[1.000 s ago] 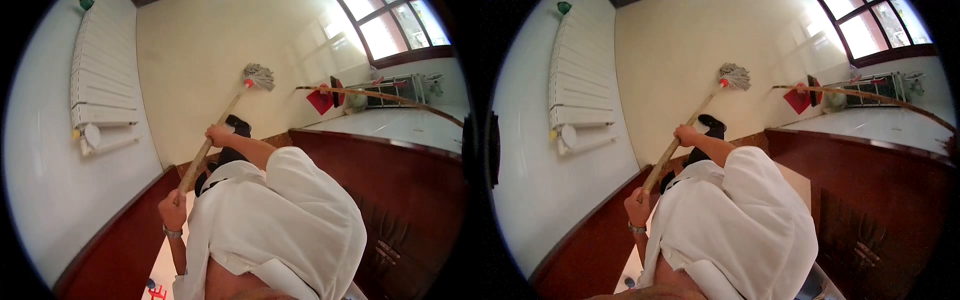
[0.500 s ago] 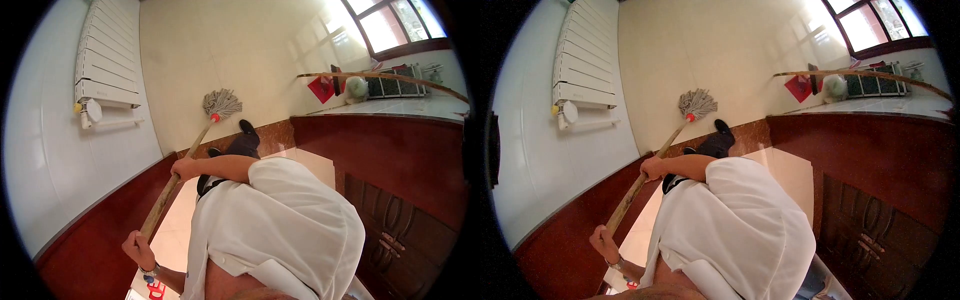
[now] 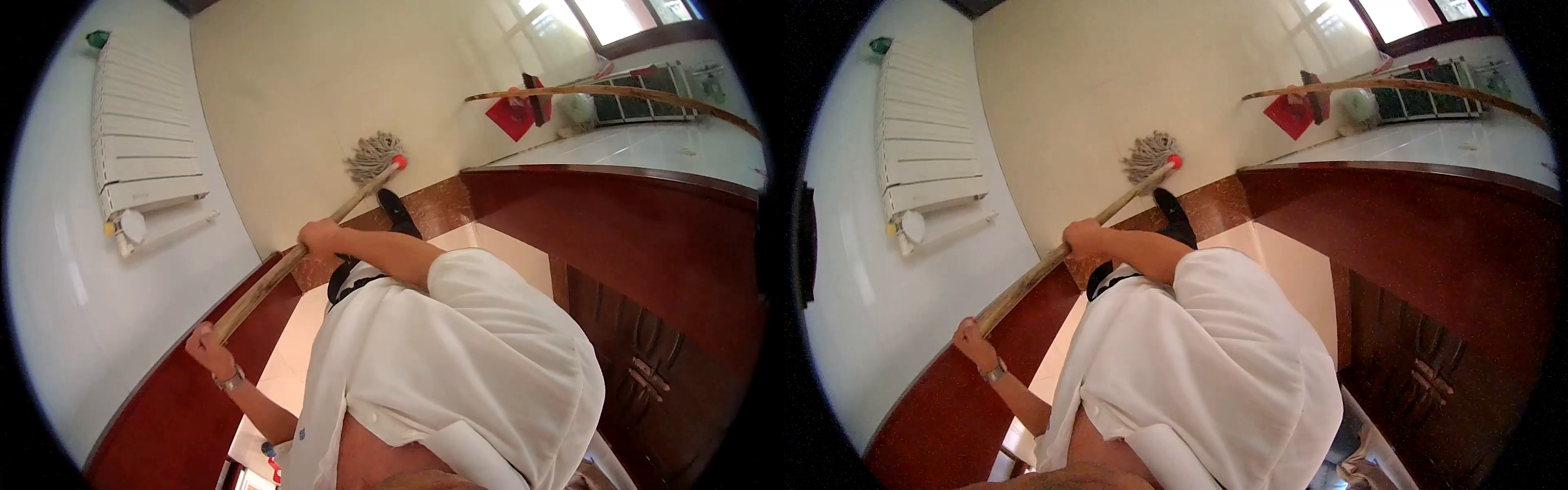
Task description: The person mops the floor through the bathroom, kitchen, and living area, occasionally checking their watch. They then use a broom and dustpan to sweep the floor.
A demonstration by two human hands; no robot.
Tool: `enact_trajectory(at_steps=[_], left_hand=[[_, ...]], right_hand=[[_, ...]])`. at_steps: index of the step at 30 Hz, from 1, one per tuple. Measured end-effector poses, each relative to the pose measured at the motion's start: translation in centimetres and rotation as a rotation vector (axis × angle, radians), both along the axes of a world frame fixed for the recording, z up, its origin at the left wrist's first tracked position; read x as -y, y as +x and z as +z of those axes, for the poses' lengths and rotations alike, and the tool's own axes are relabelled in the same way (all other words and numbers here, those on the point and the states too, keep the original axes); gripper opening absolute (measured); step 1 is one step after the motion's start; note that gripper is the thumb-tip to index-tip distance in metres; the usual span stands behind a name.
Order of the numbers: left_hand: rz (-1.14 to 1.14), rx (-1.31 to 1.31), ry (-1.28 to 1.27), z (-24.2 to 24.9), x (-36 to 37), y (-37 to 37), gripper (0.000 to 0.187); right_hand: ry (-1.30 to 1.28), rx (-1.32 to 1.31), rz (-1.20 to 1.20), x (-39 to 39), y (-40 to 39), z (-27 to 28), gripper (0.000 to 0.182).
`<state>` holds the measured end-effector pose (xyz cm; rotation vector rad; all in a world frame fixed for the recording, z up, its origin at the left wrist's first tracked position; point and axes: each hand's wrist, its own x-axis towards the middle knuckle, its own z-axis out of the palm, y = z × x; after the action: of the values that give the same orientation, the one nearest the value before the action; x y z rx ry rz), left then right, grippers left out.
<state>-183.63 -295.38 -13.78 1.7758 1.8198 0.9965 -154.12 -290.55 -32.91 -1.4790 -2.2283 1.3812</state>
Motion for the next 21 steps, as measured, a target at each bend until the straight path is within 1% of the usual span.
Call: enact_trajectory(at_steps=[1,2,3,4,5,6,7,8,10,11,13,14,16,17,18,19,20,21], left_hand=[[-0.025,0.009,-0.064,-1.7,-0.6,0.3,0.022],[-0.034,0.036,0.037,-3.3,-1.2,2.9,0.022],[-0.051,0.074,0.062,-3.3,-1.6,7.1,0.02],[-0.113,0.093,-0.236,-3.2,-2.1,8.0,0.02],[-0.12,0.164,-0.285,-3.9,-2.2,10.0,0.021],[-0.123,0.235,-0.331,-4.4,-2.5,13.0,0.023],[-0.179,0.25,-0.372,-4.6,-2.9,15.1,0.024],[-0.235,0.262,-0.418,-4.8,-3.3,16.7,0.025],[-0.377,0.309,-0.491,-6.4,-4.3,18.7,0.025],[-0.372,0.306,-0.493,-6.9,-4.4,19.8,0.025],[-0.271,0.366,-0.65,-7.4,-4.3,21.8,0.023],[-0.261,0.366,-0.65,-8.1,-4.7,22.2,0.023],[-0.445,0.225,-0.529,-9.3,-5.0,22.3,0.026],[-0.425,0.226,-0.528,-9.5,-5.2,22.5,0.026],[-0.456,0.211,-0.536,-9.7,-5.3,22.6,0.026],[-0.484,0.198,-0.543,-9.6,-5.4,23.0,0.026],[-0.453,0.201,-0.541,-9.2,-5.3,23.3,0.026],[-0.443,0.218,-0.672,-7.7,-5.3,23.8,0.027]], right_hand=[[-0.034,0.079,0.011,-0.1,2.0,-0.1,0.037],[-0.037,0.122,0.01,0.0,3.9,-1.6,0.038],[-0.036,0.169,0.01,0.1,6.0,-3.0,0.039],[-0.056,0.191,-0.036,0.3,8.5,-2.3,0.038],[-0.079,0.211,-0.075,0.9,10.9,-1.4,0.037],[-0.048,0.207,-0.1,1.4,12.8,-2.9,0.034],[-0.018,0.203,-0.126,1.8,14.5,-4.7,0.032],[-0.024,0.237,-0.166,2.1,16.1,-5.3,0.029],[-0.062,0.253,-0.248,2.6,19.0,-6.8,0.027],[-0.093,0.235,-0.293,3.0,20.3,-7.5,0.026],[-0.087,0.273,-0.323,3.5,22.1,-7.3,0.025],[-0.076,0.318,-0.356,3.7,22.9,-7.0,0.025],[-0.048,0.337,-0.367,4.2,23.7,-5.9,0.024],[-0.017,0.359,-0.396,4.4,24.0,-5.6,0.023],[-0.017,0.355,-0.375,4.8,24.1,-6.2,0.023],[0.014,0.352,-0.411,5.2,24.1,-7.2,0.023],[0.047,0.344,-0.441,5.4,24.1,-8.2,0.022],[0.049,0.339,-0.405,5.7,23.7,-9.0,0.022]])
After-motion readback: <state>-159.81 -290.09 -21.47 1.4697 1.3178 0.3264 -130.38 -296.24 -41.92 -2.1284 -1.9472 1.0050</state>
